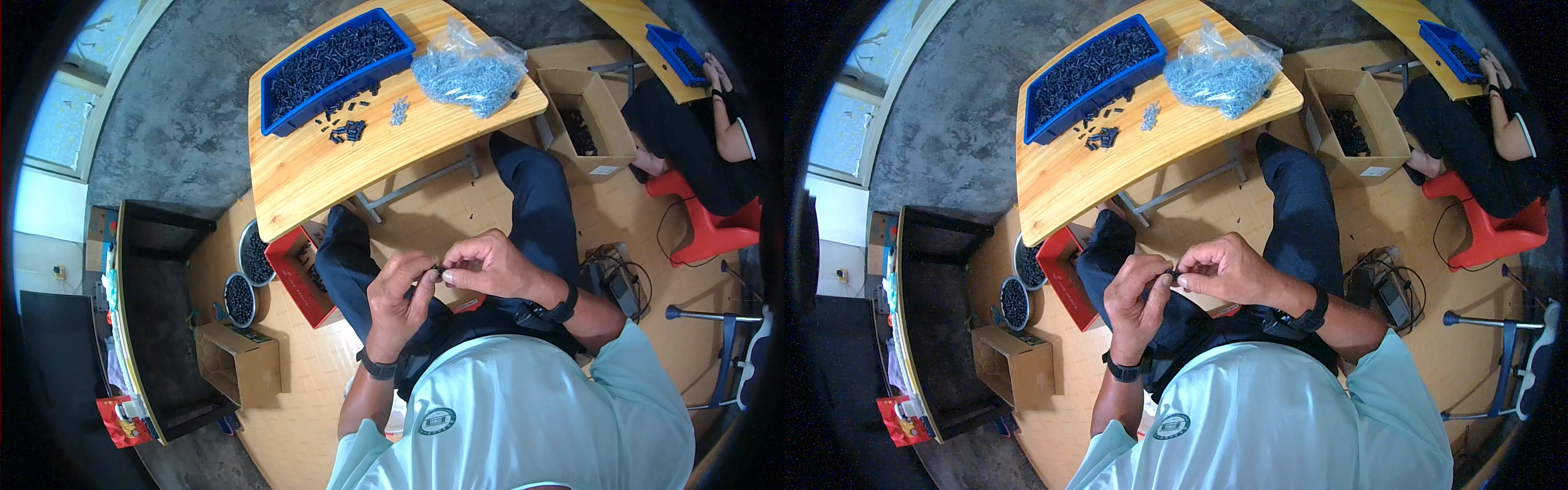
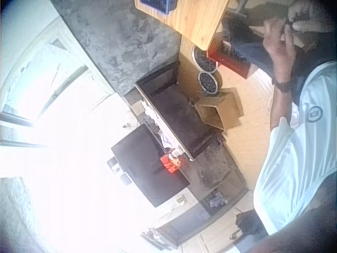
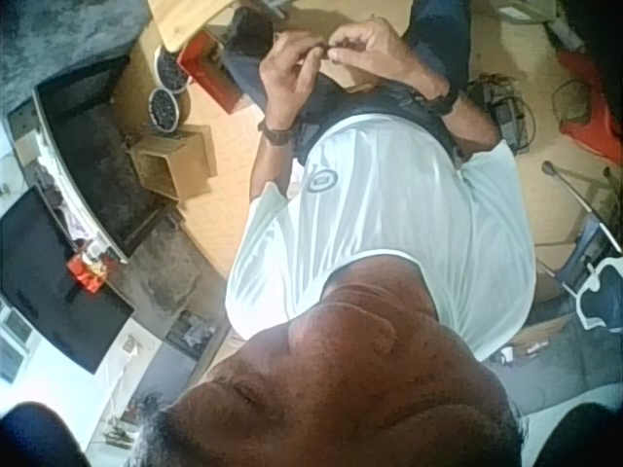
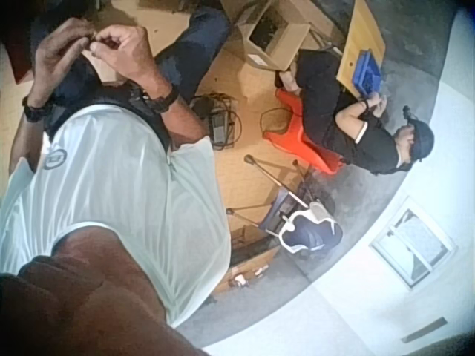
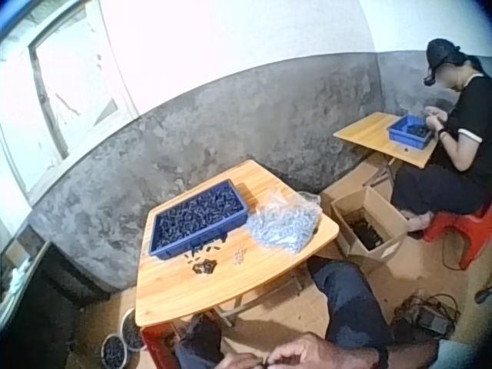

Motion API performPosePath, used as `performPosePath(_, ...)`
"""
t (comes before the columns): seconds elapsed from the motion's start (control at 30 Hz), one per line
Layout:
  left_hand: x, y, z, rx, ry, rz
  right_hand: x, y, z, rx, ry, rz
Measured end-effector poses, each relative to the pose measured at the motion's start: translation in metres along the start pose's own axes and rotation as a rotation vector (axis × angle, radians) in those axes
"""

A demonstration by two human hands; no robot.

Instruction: The person is assembling small plastic and metal components, inserting pins or small plastic bits into another part.

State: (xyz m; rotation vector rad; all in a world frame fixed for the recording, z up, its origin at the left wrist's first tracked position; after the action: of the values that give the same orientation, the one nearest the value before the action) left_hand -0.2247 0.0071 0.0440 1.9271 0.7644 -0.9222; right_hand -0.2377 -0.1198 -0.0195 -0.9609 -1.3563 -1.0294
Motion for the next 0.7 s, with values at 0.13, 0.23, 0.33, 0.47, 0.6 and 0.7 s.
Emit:
performPosePath(0.13,0.001,0.001,0.001,0.005,0.024,-0.034,-0.003,-0.001,-0.002,-0.019,-0.008,0.012)
performPosePath(0.23,0.004,0.0,0.002,0.032,0.01,-0.021,-0.005,-0.001,0.0,-0.009,0.011,0.04)
performPosePath(0.33,0.004,0.0,0.002,0.036,0.01,-0.032,-0.007,-0.001,0.0,-0.014,0.058,0.05)
performPosePath(0.47,0.001,0.0,0.005,0.049,0.035,-0.016,-0.006,-0.001,0.002,0.003,0.076,0.053)
performPosePath(0.6,0.002,0.001,0.004,0.044,0.039,-0.036,-0.008,0.0,0.002,0.001,0.042,0.038)
performPosePath(0.7,0.002,0.001,0.007,0.058,0.059,-0.037,-0.015,-0.001,0.001,-0.021,0.101,0.072)
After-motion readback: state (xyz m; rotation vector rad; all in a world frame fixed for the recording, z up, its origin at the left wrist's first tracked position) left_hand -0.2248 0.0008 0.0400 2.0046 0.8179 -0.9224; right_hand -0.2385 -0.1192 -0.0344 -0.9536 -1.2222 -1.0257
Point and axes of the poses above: each hand's wrist, its own y-axis towards the middle knuckle, its own z-axis out of the palm, x = y × z, the point moved 10 cm from there along y, towards the middle knuckle, and after that the axes turned 4 degrees about -y, right-handed, at the moved point
